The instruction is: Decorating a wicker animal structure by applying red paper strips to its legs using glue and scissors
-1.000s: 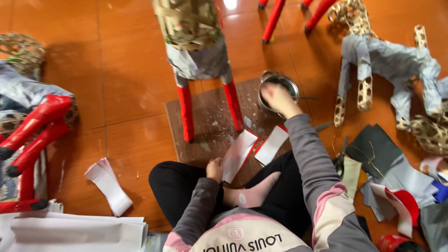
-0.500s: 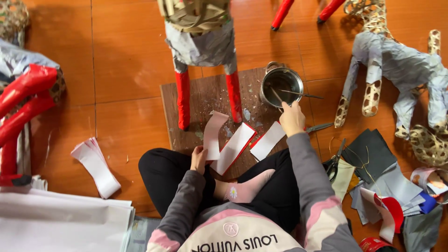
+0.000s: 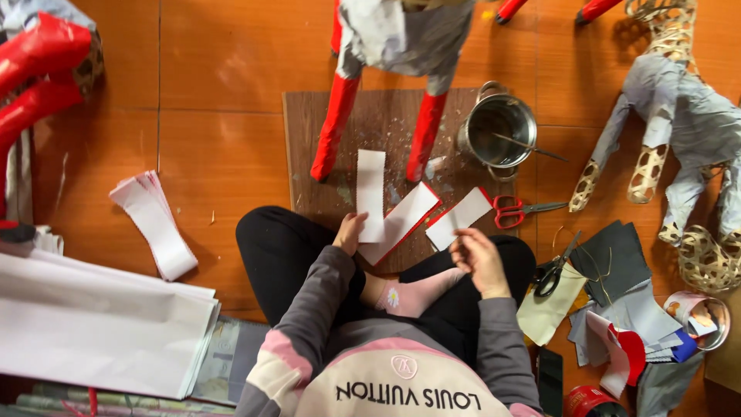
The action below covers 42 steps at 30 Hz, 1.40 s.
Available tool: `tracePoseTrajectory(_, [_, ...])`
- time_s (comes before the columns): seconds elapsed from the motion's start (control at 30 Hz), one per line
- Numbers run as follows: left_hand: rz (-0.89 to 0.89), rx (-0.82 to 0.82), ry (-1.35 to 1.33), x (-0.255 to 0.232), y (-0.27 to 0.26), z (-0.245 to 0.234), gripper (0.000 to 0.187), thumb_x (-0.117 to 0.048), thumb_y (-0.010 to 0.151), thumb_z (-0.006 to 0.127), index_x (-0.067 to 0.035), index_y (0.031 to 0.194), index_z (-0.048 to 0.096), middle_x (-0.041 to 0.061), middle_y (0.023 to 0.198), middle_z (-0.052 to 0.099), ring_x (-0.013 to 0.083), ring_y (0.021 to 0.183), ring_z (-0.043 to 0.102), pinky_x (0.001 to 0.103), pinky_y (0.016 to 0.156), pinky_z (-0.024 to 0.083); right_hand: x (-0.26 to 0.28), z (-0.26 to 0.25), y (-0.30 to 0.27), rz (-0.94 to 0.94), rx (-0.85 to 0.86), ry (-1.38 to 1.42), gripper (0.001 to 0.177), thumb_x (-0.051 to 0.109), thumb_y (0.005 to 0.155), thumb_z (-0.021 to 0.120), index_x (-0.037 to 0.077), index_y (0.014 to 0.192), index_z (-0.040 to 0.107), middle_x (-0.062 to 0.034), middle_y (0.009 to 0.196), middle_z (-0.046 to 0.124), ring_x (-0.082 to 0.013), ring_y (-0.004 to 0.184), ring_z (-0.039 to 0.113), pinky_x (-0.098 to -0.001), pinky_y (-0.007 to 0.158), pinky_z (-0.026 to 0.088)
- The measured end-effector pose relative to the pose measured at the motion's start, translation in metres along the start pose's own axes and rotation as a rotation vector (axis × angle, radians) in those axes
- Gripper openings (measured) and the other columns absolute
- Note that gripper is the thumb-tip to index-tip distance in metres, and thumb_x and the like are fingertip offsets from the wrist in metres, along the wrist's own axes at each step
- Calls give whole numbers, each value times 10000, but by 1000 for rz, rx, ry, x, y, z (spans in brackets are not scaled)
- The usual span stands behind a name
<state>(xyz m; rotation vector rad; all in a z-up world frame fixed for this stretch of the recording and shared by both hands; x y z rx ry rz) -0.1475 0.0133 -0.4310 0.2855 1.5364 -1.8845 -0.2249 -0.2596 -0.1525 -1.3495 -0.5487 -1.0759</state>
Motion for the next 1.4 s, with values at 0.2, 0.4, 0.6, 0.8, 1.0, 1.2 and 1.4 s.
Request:
tracePoseTrajectory(0.2, [24, 27, -69, 4, -16, 2, 553, -146, 746, 752, 40, 1209, 514, 171, 914, 604, 275, 838, 632, 397, 650, 555, -12, 80, 49, -183, 7, -1062, 361, 123, 943, 553, 213, 1280, 647, -105, 1022, 726, -322, 940, 695, -382, 749, 565])
tracePoseTrajectory(0.4, [3, 68, 44, 17, -14, 0, 750, -118, 744, 727, 118, 1372, 393, 308, 1170, 530, 371, 1165, 525, 601, 903, 417, -35, 123, 106, -420, 36, -1479, 391, 165, 993, 442, 257, 1361, 536, -178, 820, 681, -364, 780, 711, -459, 685, 572])
tracePoseTrajectory(0.6, [-93, 60, -172, 22, -27, 5, 462, -113, 722, 748, 63, 1116, 584, 258, 932, 520, 414, 877, 587, 573, 702, 547, -59, 105, 26, -473, 9, -1504, 332, 258, 956, 501, 320, 1259, 622, -65, 900, 670, -291, 797, 692, -404, 670, 578])
tracePoseTrajectory(0.8, [-324, -21, -250, -50, -84, 33, 585, -13, 911, 488, 180, 1405, 242, 303, 1250, 393, 436, 1065, 503, 685, 793, 447, -74, 59, -40, -275, 49, -1532, 350, 184, 833, 592, 337, 1126, 708, -38, 740, 634, -290, 739, 688, -414, 673, 535])
tracePoseTrajectory(1.0, [-304, -18, -253, -48, -85, 29, 686, -40, 906, 469, 98, 1479, 118, 335, 1390, 206, 517, 1202, 413, 730, 785, 455, -85, 56, -65, 110, 92, -1386, 383, 248, 899, 500, 270, 1254, 641, -131, 989, 736, -350, 954, 692, -480, 834, 550])
tracePoseTrajectory(1.2, [-318, -33, -198, -45, -83, 27, 756, -52, 904, 501, 34, 1533, 90, 261, 1503, 99, 494, 1361, 209, 783, 819, 364, -78, 85, -77, 198, 147, -1382, 362, 327, 948, 427, 274, 1256, 610, -171, 962, 733, -383, 958, 692, -502, 831, 550])
tracePoseTrajectory(1.4, [-314, -36, -173, -57, -88, 34, 709, -46, 895, 486, 82, 1498, 136, 338, 1529, 78, 603, 1345, 205, 815, 808, 386, -20, 87, -15, -73, 15, -1371, 560, 104, 936, 446, 194, 1485, 393, -318, 883, 678, -480, 875, 660, -561, 783, 534])
Point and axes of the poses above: each hand's wrist, its own y-axis towards the middle knuckle, its own z-axis out of the palm, x = y × z, the point moved 3 cm from there along y, towards the middle knuckle
